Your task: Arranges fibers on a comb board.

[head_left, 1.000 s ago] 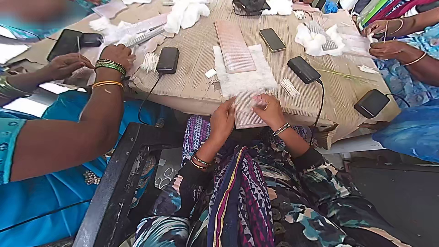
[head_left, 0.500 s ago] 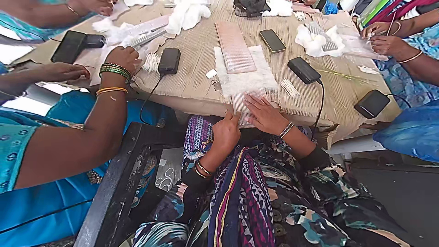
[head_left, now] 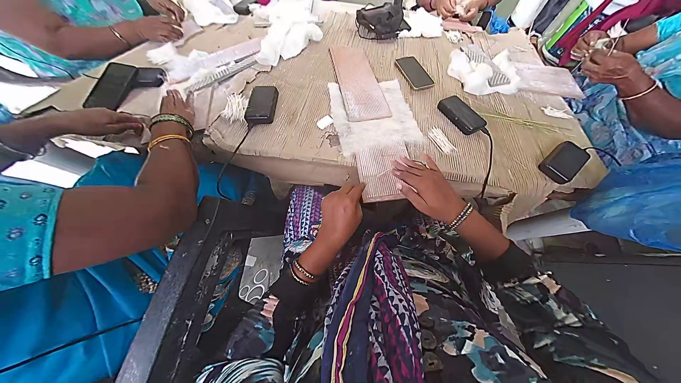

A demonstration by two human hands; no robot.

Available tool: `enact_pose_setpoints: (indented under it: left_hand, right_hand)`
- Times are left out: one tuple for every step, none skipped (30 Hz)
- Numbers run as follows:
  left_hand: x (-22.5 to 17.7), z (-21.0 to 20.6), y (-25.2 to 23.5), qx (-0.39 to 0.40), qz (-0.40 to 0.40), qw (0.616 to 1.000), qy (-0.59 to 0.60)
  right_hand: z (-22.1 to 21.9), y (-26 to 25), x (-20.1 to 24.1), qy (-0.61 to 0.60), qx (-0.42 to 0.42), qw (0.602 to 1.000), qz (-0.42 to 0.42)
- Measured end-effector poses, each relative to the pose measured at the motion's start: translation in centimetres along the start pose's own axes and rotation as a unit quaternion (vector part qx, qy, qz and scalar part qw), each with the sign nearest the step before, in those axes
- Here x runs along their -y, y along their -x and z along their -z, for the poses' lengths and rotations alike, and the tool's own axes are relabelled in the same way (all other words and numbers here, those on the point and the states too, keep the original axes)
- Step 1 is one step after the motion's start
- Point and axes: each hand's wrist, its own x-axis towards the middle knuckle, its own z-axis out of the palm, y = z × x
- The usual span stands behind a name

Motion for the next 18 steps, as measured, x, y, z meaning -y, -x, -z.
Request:
enact_pose_setpoints:
  left_hand:
    - [0.5, -0.2, -0.3, -0.015, -0.004, 1.000, -0.006]
    - [1.1, -0.4, -0.6, -0.024, -0.007, 1.000, -0.010]
    - [1.5, -0.5, -0.9, -0.026, -0.009, 1.000, -0.013]
    - [1.8, -0.5, -1.2, -0.023, -0.012, 1.000, -0.016]
    - [2.0, -0.5, -1.4, -0.020, -0.014, 1.000, -0.019]
    - [2.2, -0.5, -1.5, -0.016, -0.017, 1.000, -0.021]
    - [2.2, -0.5, -1.5, -0.012, -0.018, 1.000, -0.020]
    - [2.2, -0.6, -1.3, -0.012, -0.022, 1.000, -0.019]
    - [2.2, -0.6, -1.0, -0.010, -0.026, 0.999, -0.016]
    - [2.0, -0.6, -0.7, -0.008, -0.032, 0.999, -0.011]
    - [1.8, -0.5, -0.5, -0.005, -0.037, 0.999, -0.007]
    - [1.6, -0.4, -0.4, -0.004, -0.042, 0.999, -0.004]
    - [1.5, -0.4, -0.2, -0.002, -0.047, 0.999, 0.002]
    - [1.4, -0.3, 0.0, -0.003, -0.053, 0.999, 0.008]
    - [1.3, -0.2, 0.2, -0.005, -0.058, 0.998, 0.013]
    - [1.2, -0.1, 0.4, -0.006, -0.061, 0.998, 0.017]
    - [1.2, -0.1, 0.5, -0.011, -0.063, 0.998, 0.017]
    - [1.3, -0.2, 0.5, -0.019, -0.064, 0.998, 0.015]
  right_hand:
    - [-0.9, -0.8, 0.0, 0.010, -0.009, 1.000, -0.004]
    - [-1.7, -1.6, 0.0, 0.024, 0.012, 1.000, -0.015]
    - [-2.1, -2.5, 0.2, 0.035, 0.056, 0.997, -0.036]
    - [-2.5, -3.3, 0.4, 0.039, 0.106, 0.992, -0.059]
    - [-2.9, -4.0, 0.5, 0.039, 0.145, 0.986, -0.077]
    - [-3.3, -4.4, 0.6, 0.035, 0.171, 0.980, -0.093]
    - [-3.5, -4.5, 0.9, 0.031, 0.185, 0.976, -0.109]
    - [-3.5, -4.2, 1.3, 0.031, 0.195, 0.973, -0.121]
    - [-3.3, -3.7, 1.9, 0.030, 0.210, 0.968, -0.132]
    - [-2.9, -3.0, 2.4, 0.029, 0.225, 0.964, -0.140]
    - [-2.4, -2.2, 2.9, 0.027, 0.242, 0.958, -0.148]
    - [-1.7, -1.4, 3.3, 0.027, 0.257, 0.954, -0.152]
    - [-1.0, -0.6, 3.7, 0.027, 0.273, 0.949, -0.152]
    - [-0.3, 0.1, 4.1, 0.028, 0.291, 0.944, -0.151]
    - [0.4, 0.4, 4.4, 0.026, 0.305, 0.940, -0.151]
    - [1.1, 0.7, 4.6, 0.024, 0.299, 0.942, -0.149]
    - [1.3, 0.9, 4.7, 0.020, 0.246, 0.959, -0.139]
    - [0.9, 0.9, 4.5, 0.016, 0.141, 0.983, -0.120]
